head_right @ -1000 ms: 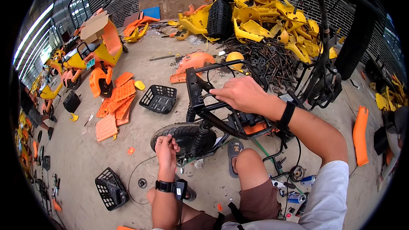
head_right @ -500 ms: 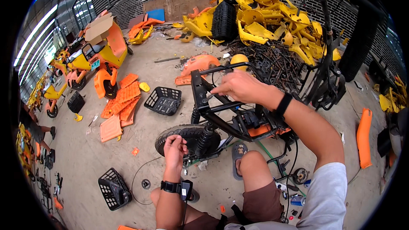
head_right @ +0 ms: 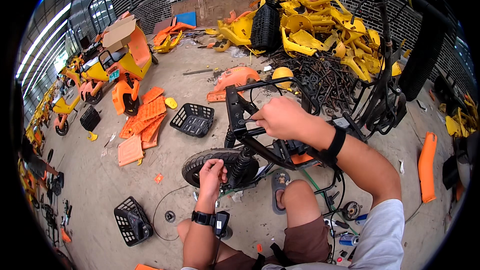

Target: The person works on the frame of an electric scooter by hand, connecting small cables and wires to various points on the chassis while sitting near other scooter parts on the floor.

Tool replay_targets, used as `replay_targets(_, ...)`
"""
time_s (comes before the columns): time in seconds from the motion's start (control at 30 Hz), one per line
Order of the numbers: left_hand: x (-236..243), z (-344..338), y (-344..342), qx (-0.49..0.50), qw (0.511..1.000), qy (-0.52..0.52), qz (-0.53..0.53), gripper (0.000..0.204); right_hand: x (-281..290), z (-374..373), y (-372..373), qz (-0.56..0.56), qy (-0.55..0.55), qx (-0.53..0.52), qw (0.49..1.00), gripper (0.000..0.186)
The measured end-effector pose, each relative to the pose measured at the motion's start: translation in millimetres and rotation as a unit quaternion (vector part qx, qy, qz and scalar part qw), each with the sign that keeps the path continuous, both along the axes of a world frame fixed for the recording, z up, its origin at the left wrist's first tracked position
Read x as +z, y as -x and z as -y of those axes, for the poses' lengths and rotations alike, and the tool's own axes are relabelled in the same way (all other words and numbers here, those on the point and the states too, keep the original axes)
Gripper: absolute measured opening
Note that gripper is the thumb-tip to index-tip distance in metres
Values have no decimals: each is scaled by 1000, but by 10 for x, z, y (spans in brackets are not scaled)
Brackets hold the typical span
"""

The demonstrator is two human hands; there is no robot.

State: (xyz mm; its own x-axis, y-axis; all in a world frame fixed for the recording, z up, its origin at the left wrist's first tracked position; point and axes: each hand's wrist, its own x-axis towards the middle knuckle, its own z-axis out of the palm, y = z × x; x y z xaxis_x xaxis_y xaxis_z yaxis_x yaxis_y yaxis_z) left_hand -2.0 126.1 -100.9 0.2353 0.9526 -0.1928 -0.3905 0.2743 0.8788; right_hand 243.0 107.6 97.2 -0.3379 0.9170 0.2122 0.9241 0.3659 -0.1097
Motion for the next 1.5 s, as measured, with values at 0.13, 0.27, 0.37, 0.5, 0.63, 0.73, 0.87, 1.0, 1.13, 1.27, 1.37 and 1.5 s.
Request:
replay_targets(0.13,22,-12,-25,3,1000,-5,-13,13,-12,63,112,30,-6,-27,999,21)
replay_targets(0.27,8,-18,-80,10,1000,-18,-19,10,-135,59,65,53,-91,9,994,21)
replay_targets(0.37,-15,-27,-94,17,1000,-11,-12,9,-174,28,16,76,-142,42,986,24)
replay_targets(0.5,-34,-61,-88,8,1000,0,-15,9,-138,-56,-11,79,-149,86,982,22)
replay_targets(0.63,-13,-66,-144,0,1000,-8,-8,12,-155,-319,-187,42,-176,173,968,19)
replay_targets(0.73,-2,-40,-156,-3,1000,21,3,15,-215,-457,-242,28,-185,204,961,18)
replay_targets(0.87,35,-71,-165,-13,1000,21,5,17,-233,-564,-199,113,-186,211,953,23)
replay_targets(1.0,23,-90,-155,-15,1000,23,5,16,-150,-576,-164,229,-168,232,930,31)
replay_targets(1.13,9,-139,-190,-39,999,12,8,16,-90,-616,-146,265,-183,244,915,43)
replay_targets(1.27,2,-140,-123,-18,1000,-8,6,16,30,-551,128,258,-238,207,913,41)
replay_targets(1.37,47,-142,-127,6,1000,-21,14,17,-14,-557,47,272,-168,145,936,35)
replay_targets(1.5,43,-158,15,24,999,-10,25,18,-67,-539,261,136,-94,116,979,32)
